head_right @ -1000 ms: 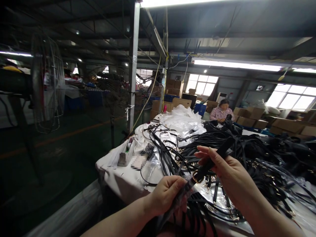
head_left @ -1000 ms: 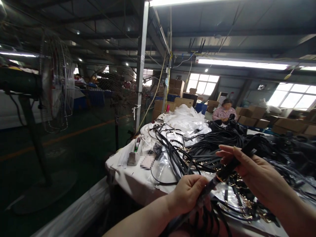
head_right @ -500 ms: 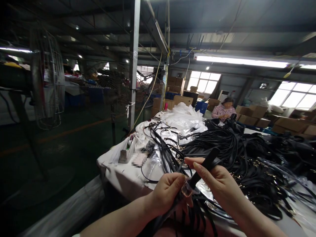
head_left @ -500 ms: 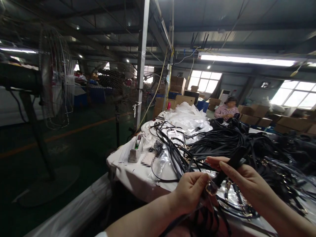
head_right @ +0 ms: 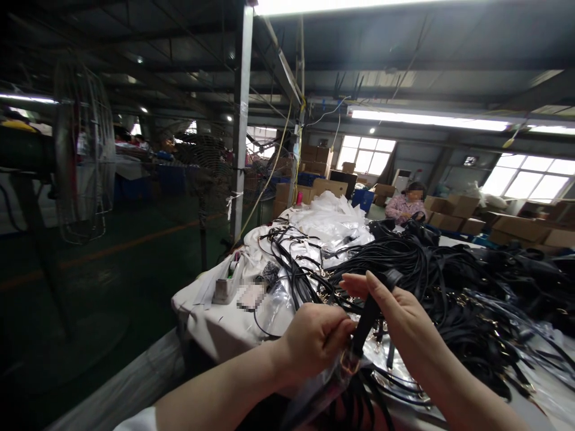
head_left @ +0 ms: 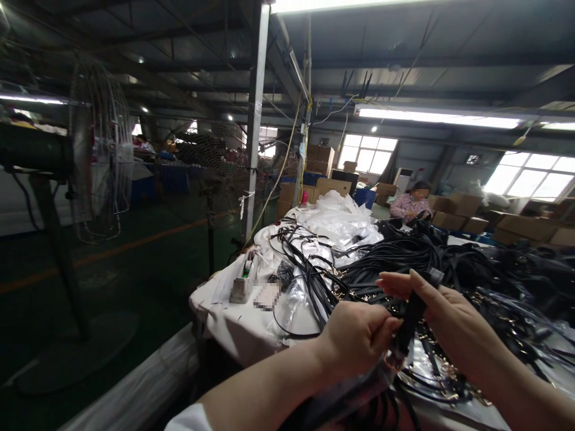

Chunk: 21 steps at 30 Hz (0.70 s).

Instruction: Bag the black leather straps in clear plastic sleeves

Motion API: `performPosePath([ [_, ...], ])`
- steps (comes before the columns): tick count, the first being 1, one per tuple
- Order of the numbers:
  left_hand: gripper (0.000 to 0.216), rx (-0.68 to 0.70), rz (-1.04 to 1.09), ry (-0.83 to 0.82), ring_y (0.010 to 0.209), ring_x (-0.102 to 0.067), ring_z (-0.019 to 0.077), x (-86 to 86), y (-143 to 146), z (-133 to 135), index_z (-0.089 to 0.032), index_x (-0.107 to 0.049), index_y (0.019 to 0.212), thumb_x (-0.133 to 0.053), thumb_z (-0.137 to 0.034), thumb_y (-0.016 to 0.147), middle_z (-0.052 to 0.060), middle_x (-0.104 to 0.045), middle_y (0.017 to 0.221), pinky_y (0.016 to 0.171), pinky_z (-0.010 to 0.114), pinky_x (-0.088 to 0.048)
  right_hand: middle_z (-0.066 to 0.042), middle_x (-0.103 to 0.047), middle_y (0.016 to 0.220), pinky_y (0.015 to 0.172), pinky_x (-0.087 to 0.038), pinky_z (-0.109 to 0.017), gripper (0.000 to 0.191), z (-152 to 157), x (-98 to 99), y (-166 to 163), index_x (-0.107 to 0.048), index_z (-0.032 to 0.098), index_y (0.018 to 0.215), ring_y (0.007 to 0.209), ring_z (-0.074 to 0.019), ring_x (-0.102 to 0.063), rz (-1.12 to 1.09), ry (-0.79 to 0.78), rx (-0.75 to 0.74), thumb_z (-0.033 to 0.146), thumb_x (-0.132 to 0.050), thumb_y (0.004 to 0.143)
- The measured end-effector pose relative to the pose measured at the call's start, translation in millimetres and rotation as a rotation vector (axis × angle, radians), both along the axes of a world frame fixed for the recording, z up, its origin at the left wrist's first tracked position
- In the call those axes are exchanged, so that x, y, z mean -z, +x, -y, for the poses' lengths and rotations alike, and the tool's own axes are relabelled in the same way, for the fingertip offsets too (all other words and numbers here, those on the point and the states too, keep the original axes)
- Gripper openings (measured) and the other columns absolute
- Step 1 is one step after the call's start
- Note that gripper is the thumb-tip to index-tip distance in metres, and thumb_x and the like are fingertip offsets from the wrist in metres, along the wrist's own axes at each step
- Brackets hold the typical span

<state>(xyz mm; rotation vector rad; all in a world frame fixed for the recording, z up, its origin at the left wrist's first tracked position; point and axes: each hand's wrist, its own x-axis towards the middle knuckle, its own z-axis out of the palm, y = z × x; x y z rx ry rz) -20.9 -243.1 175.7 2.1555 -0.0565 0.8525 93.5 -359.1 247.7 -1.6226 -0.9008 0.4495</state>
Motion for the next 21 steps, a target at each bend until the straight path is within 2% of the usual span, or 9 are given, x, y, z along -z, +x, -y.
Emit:
performPosePath([
  [2,0.036,-0.036,0.031,0.023,0.055,-0.051,0.0113,-2.5,-1.1,2.6,-0.018,-0.061,0.076,-0.038,-0.035,0.098,0.001,-0.06,0.064,0.055,0.023,-0.041,-0.013,-0.076,0.104,0.107,-0.042,-0.057,0.061,-0.9,-2.7,1.3,-0.08,0.021,0.094,0.108,-0.0378,-0.065,0.0,0.0,0.025,0.076,-0.059,0.076],
  [4,0.024,-0.04,0.119,0.066,0.072,-0.062,0.0149,-5.8,-4.4,3.8,-0.017,-0.062,0.097,-0.042,-0.029,0.095,0.005,-0.067,0.084,0.067,0.025,-0.05,-0.012,-0.076,0.102,0.105,-0.043,-0.056,0.062,-0.6,-6.2,2.5,-0.08,0.022,0.092,0.106,-0.0374,-0.066,0.013,0.011,0.032,0.077,-0.061,0.073],
  [6,0.028,-0.01,0.221,0.2,0.091,-0.064,0.0185,-10.2,-9.0,3.7,-0.016,-0.059,0.112,-0.049,-0.024,0.087,0.01,-0.066,0.107,0.08,0.028,-0.053,-0.011,-0.077,0.101,0.105,-0.045,-0.053,0.061,0.2,-10.7,2.3,-0.08,0.023,0.09,0.106,-0.0363,-0.067,0.029,0.009,0.038,0.078,-0.063,0.071],
  [7,0.032,0.016,0.246,0.286,0.096,-0.064,0.0192,-12.5,-11.1,3.4,-0.017,-0.059,0.114,-0.052,-0.024,0.083,0.011,-0.064,0.113,0.082,0.029,-0.054,-0.011,-0.077,0.1,0.104,-0.046,-0.052,0.06,0.5,-12.9,1.5,-0.08,0.023,0.089,0.105,-0.0359,-0.067,0.036,0.004,0.042,0.078,-0.064,0.07],
  [9,0.029,0.037,0.226,0.443,0.095,-0.063,0.0186,-16.4,-13.8,2.9,-0.018,-0.061,0.109,-0.055,-0.024,0.081,0.01,-0.062,0.116,0.08,0.027,-0.054,-0.01,-0.077,0.099,0.103,-0.047,-0.051,0.06,0.8,-16.1,-0.6,-0.081,0.023,0.087,0.105,-0.0358,-0.067,0.039,-0.006,0.05,0.078,-0.065,0.068],
  [12,0.016,-0.048,0.133,0.588,0.093,-0.062,0.0185,-18.3,-12.3,2.7,-0.018,-0.062,0.098,-0.053,-0.027,0.088,0.009,-0.063,0.111,0.078,0.028,-0.055,-0.01,-0.077,0.098,0.103,-0.048,-0.051,0.062,1.0,-15.8,-2.2,-0.081,0.023,0.087,0.105,-0.0363,-0.067,0.044,-0.015,0.056,0.079,-0.064,0.068],
  [15,0.014,-0.116,0.086,0.658,0.092,-0.061,0.0178,-15.8,-7.3,2.3,-0.018,-0.061,0.092,-0.05,-0.027,0.094,0.006,-0.063,0.108,0.079,0.028,-0.054,-0.01,-0.077,0.099,0.105,-0.046,-0.052,0.061,2.2,-10.2,0.7,-0.081,0.023,0.089,0.107,-0.0366,-0.067,0.079,-0.02,0.058,0.079,-0.062,0.07],
  [21,0.012,-0.139,0.138,0.753,0.091,-0.061,0.0156,-9.7,-3.1,2.4,-0.016,-0.06,0.092,-0.048,-0.019,0.095,0.006,-0.062,0.108,0.084,0.028,-0.053,-0.009,-0.077,0.101,0.106,-0.045,-0.052,0.061,5.4,-5.6,10.9,-0.08,0.024,0.094,0.108,-0.0363,-0.066,0.175,-0.031,0.046,0.077,-0.059,0.075],
])
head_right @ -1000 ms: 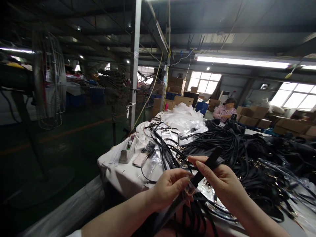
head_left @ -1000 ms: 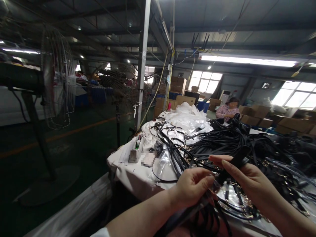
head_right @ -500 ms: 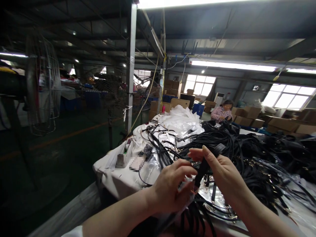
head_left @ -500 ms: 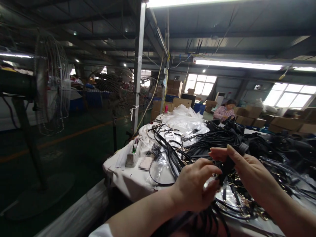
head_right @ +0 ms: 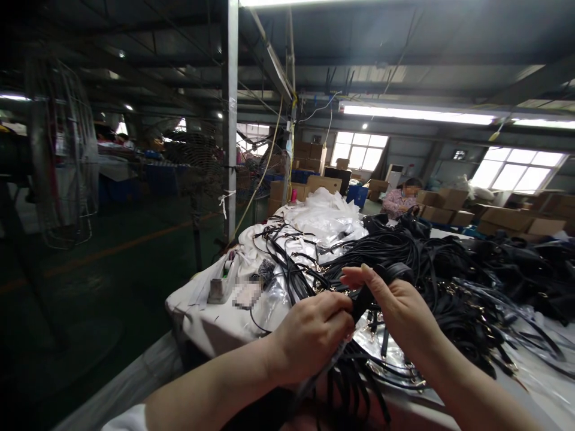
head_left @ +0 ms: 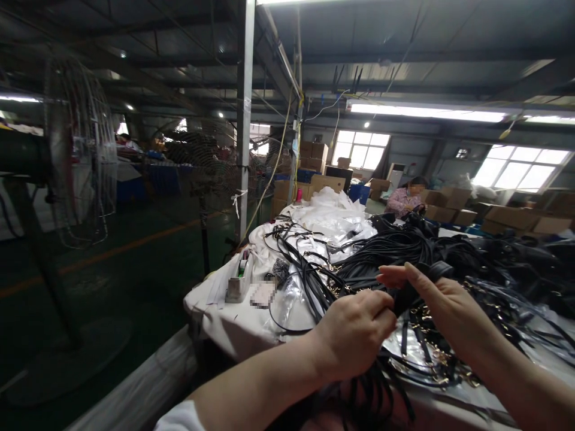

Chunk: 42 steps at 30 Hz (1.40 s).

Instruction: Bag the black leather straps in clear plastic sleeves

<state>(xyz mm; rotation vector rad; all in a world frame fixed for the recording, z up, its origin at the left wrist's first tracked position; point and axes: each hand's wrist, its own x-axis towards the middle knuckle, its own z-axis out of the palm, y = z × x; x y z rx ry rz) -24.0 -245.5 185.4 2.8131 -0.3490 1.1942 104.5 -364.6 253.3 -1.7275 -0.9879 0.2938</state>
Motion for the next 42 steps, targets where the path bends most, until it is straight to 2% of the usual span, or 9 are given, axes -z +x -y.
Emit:
performPosePath([
  [5,0.018,-0.068,0.218,0.023,0.09,-0.063,0.0163,-3.2,-0.9,4.6,-0.013,-0.06,0.096,-0.042,-0.017,0.096,0.009,-0.064,0.107,0.081,0.029,-0.055,-0.006,-0.078,0.091,0.098,-0.051,-0.044,0.058,-2.9,-2.6,-4.5,-0.081,0.024,0.087,0.098,-0.0324,-0.069,0.026,-0.069,-0.064,0.077,-0.06,0.075],
  [11,0.017,-0.116,0.613,-0.039,0.096,-0.063,0.0186,-12.5,6.9,5.6,-0.01,-0.058,0.106,-0.051,-0.011,0.091,0.011,-0.067,0.103,0.084,0.031,-0.053,0.001,-0.053,0.041,0.038,-0.042,-0.025,0.06,-5.1,12.3,-14.9,-0.057,0.021,0.042,0.039,-0.0133,-0.046,-0.055,0.012,0.01,0.076,-0.075,0.058],
  [17,0.043,-0.027,0.604,-0.643,0.118,-0.054,0.0262,-5.8,12.6,13.3,-0.015,-0.049,0.118,-0.065,-0.04,0.086,0.017,-0.055,0.124,0.101,0.043,-0.046,-0.008,-0.075,0.106,0.098,-0.05,-0.041,0.048,-2.4,5.1,-21.0,-0.079,0.023,0.095,0.107,-0.0307,-0.065,-0.045,0.145,-0.172,0.066,-0.065,0.079],
  [21,0.047,0.282,-0.115,-1.12,0.062,-0.061,0.0153,17.1,17.9,18.1,-0.016,-0.053,0.104,-0.044,-0.06,0.092,0.003,-0.063,0.074,0.06,0.028,-0.05,-0.009,-0.07,0.121,0.109,-0.041,-0.049,0.044,0.8,1.0,-14.2,-0.073,0.026,0.114,0.123,-0.0332,-0.057,-0.118,0.145,-0.121,0.055,-0.068,0.082],
  [24,0.053,0.331,-0.368,-1.149,0.042,-0.045,0.0088,24.9,18.9,19.1,-0.018,-0.054,0.08,-0.028,-0.059,0.098,-0.003,-0.051,0.052,0.046,0.021,-0.035,-0.008,-0.074,0.112,0.109,-0.04,-0.05,0.041,-0.2,-10.3,1.1,-0.074,0.027,0.109,0.117,-0.0322,-0.061,-0.228,0.253,-0.022,0.055,-0.068,0.081],
  [29,0.056,0.31,-0.207,-1.19,0.049,-0.054,0.0093,1.1,24.4,17.0,-0.017,-0.056,0.074,-0.028,-0.059,0.098,0.001,-0.059,0.064,0.048,0.02,-0.037,-0.009,-0.076,0.106,0.105,-0.046,-0.042,0.058,-6.2,-39.7,15.6,-0.08,0.022,0.091,0.113,-0.0305,-0.065,-0.115,0.178,-0.068,0.073,-0.055,0.082],
  [32,0.056,0.342,-0.097,-1.191,0.054,-0.059,0.0115,-20.3,34.1,16.3,-0.016,-0.057,0.075,-0.03,-0.059,0.098,0.002,-0.062,0.064,0.053,0.022,-0.043,-0.009,-0.077,0.081,0.071,-0.059,-0.037,0.067,-7.9,-43.7,7.5,-0.078,0.02,0.101,0.077,-0.0272,-0.073,-0.055,-0.03,-0.145,0.078,-0.05,0.081],
  [35,0.054,0.373,-0.055,-1.183,0.049,-0.056,0.0103,-34.1,43.5,17.7,-0.017,-0.054,0.073,-0.03,-0.058,0.098,0.001,-0.06,0.06,0.05,0.021,-0.042,-0.007,-0.069,0.056,0.042,-0.05,-0.032,0.073,-7.6,-45.7,-0.6,-0.076,0.017,0.107,0.044,-0.0218,-0.062,-0.13,-0.164,-0.224,0.078,-0.049,0.081],
  [42,0.049,0.333,-0.097,-1.236,0.035,-0.047,0.0068,-44.7,49.0,25.9,-0.018,-0.05,0.074,-0.031,-0.056,0.098,-0.005,-0.051,0.05,0.035,0.016,-0.032,-0.009,-0.077,0.093,0.092,-0.054,-0.038,0.047,-4.4,-78.5,3.6,-0.078,0.021,0.08,0.095,-0.0257,-0.07,-0.103,0.295,-0.057,0.066,-0.063,0.08],
])
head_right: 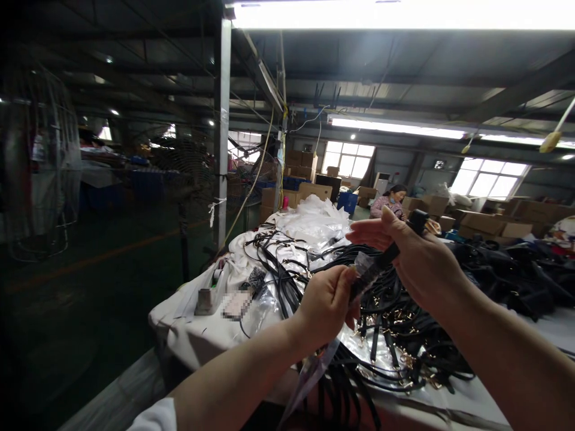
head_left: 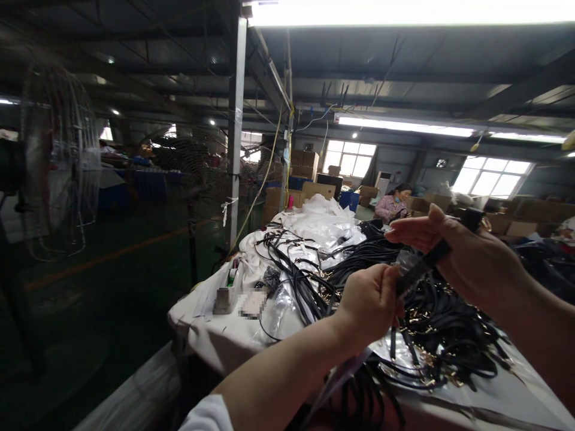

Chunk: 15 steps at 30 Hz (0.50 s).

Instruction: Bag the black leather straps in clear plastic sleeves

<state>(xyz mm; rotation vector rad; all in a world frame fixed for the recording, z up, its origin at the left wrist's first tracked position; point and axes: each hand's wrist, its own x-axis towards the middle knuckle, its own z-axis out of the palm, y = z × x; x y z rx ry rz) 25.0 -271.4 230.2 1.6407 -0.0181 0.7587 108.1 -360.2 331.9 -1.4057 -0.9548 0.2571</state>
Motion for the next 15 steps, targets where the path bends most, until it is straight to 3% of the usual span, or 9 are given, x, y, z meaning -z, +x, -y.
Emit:
performPosePath([
  [3,0.049,0.016,0.027,0.004,0.036,-0.048,0.0068,-7.1,-2.8,2.4,-0.018,-0.05,0.074,-0.029,-0.055,0.099,-0.005,-0.052,0.051,0.035,0.016,-0.034,-0.013,-0.075,0.101,0.067,-0.06,-0.035,0.057,-0.1,10.0,-5.8,-0.078,0.017,0.088,0.086,-0.0273,-0.071,-0.063,-0.179,-0.064,0.071,-0.059,0.08],
  [5,0.05,0.032,0.044,0.01,0.036,-0.048,0.0067,-11.1,-5.2,2.7,-0.018,-0.049,0.071,-0.029,-0.055,0.099,-0.004,-0.052,0.05,0.036,0.016,-0.035,-0.015,-0.074,0.106,0.043,-0.054,-0.03,0.065,-0.6,23.6,-11.9,-0.076,0.017,0.1,0.066,-0.0241,-0.07,-0.108,-0.277,-0.105,0.075,-0.056,0.079],
  [7,0.05,0.042,0.053,0.01,0.036,-0.048,0.0067,-13.2,-7.7,1.8,-0.018,-0.048,0.069,-0.03,-0.054,0.099,-0.004,-0.052,0.05,0.036,0.016,-0.037,-0.016,-0.073,0.108,0.032,-0.045,-0.027,0.073,-1.2,35.6,-17.2,-0.071,0.017,0.114,0.047,-0.018,-0.063,-0.154,-0.331,-0.143,0.078,-0.054,0.078],
  [10,0.049,0.018,0.067,0.023,0.035,-0.047,0.0062,-13.1,-10.9,-2.5,-0.018,-0.048,0.068,-0.03,-0.052,0.099,-0.004,-0.051,0.049,0.037,0.016,-0.036,-0.015,-0.072,0.111,0.031,-0.044,-0.027,0.079,-2.1,42.1,-20.1,-0.064,0.019,0.125,0.041,-0.0149,-0.057,-0.236,-0.291,-0.188,0.078,-0.06,0.073],
  [12,0.049,0.008,0.058,0.027,0.035,-0.046,0.0061,-11.5,-12.3,-6.2,-0.018,-0.048,0.069,-0.031,-0.053,0.099,-0.005,-0.051,0.048,0.036,0.016,-0.035,-0.013,-0.072,0.109,0.036,-0.048,-0.028,0.073,-3.0,39.1,-17.7,-0.065,0.019,0.121,0.05,-0.0186,-0.063,-0.222,-0.163,-0.186,0.074,-0.065,0.072],
  [15,0.047,0.032,0.028,-0.019,0.035,-0.047,0.0071,-8.9,-12.7,-9.5,-0.019,-0.05,0.075,-0.032,-0.056,0.099,-0.005,-0.053,0.049,0.035,0.016,-0.034,-0.012,-0.074,0.099,0.054,-0.056,-0.028,0.055,-5.7,31.1,-10.5,-0.071,0.017,0.105,0.072,-0.0217,-0.069,-0.136,0.027,-0.09,0.066,-0.057,0.084],
])
